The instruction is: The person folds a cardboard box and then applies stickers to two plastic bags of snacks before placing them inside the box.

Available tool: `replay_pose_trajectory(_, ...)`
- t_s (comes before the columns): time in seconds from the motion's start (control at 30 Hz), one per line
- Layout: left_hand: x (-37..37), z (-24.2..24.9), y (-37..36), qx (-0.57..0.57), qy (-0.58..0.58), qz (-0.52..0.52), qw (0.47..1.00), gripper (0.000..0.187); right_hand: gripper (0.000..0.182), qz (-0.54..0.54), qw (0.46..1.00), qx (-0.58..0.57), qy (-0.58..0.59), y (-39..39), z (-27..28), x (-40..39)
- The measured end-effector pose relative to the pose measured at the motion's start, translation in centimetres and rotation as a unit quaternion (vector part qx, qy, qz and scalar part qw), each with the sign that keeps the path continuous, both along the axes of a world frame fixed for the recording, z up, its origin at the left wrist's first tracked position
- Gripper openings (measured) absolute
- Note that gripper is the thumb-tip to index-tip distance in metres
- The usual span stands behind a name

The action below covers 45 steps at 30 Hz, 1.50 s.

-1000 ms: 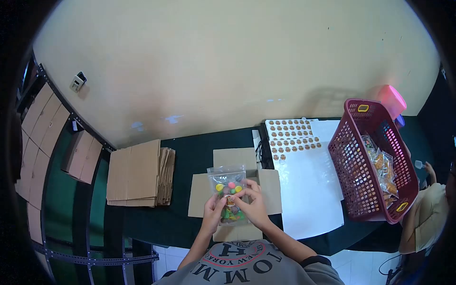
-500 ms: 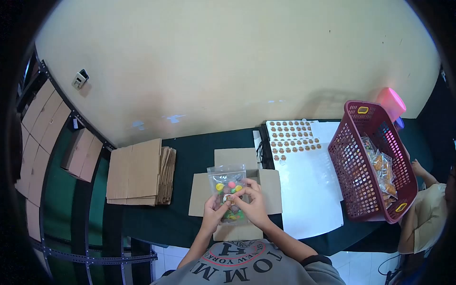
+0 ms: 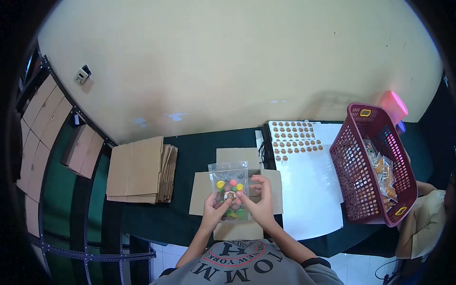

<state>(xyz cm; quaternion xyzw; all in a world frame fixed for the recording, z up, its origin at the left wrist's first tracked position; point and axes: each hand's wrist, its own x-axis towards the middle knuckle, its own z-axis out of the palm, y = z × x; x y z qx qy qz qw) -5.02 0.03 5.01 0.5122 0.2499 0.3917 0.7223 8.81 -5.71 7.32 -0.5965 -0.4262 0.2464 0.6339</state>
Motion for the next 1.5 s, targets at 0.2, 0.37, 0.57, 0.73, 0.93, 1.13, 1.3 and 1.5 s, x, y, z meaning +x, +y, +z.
replay_pose_trajectory(0.2, 0.3, 0.9, -0.1, 0.005, -0.004, 0.009, 1.000, 0.036, 0.034, 0.100, 0.984, -0.022, 0.145, 0.2, 0.0, -0.8)
replay_pose_trajectory(0.37, 0.2, 0.6, 0.1, -0.002, 0.013, 0.017, 1.000, 0.034, 0.023, 0.137, 0.979, -0.042, 0.146, 0.4, -0.8, -0.9)
replay_pose_trajectory(0.57, 0.3, 0.6, 0.2, -0.032, 0.013, 0.027, 0.999, 0.034, 0.031, 0.171, 0.983, -0.030, 0.052, 0.3, -2.1, -0.1)
replay_pose_trajectory(0.73, 0.6, 1.3, 0.0, -0.024, 0.013, 0.045, 0.999, 0.032, 0.029, 0.135, 0.991, -0.010, 0.013, 0.7, -3.1, 0.0)
replay_pose_trajectory(0.93, -0.2, -1.1, 0.9, 0.056, 0.106, 0.091, 0.989, 0.022, 0.018, 0.197, 0.949, -0.094, 0.225, 0.2, -0.1, -0.6)
replay_pose_trajectory(1.13, 0.0, -1.6, 1.0, 0.074, 0.118, 0.143, 0.980, 0.022, 0.022, 0.238, 0.944, -0.023, 0.227, 0.3, 0.0, -0.4)
replay_pose_trajectory(1.3, -0.2, -0.3, 0.7, 0.075, 0.145, 0.116, 0.980, 0.024, 0.023, 0.224, 0.944, -0.053, 0.238, 0.0, -0.2, -0.2)
replay_pose_trajectory(1.5, 0.5, 0.4, 0.3, 0.233, 0.141, 0.115, 0.955, 0.024, 0.021, 0.170, 0.957, -0.085, 0.217, 0.2, -1.0, -0.5)
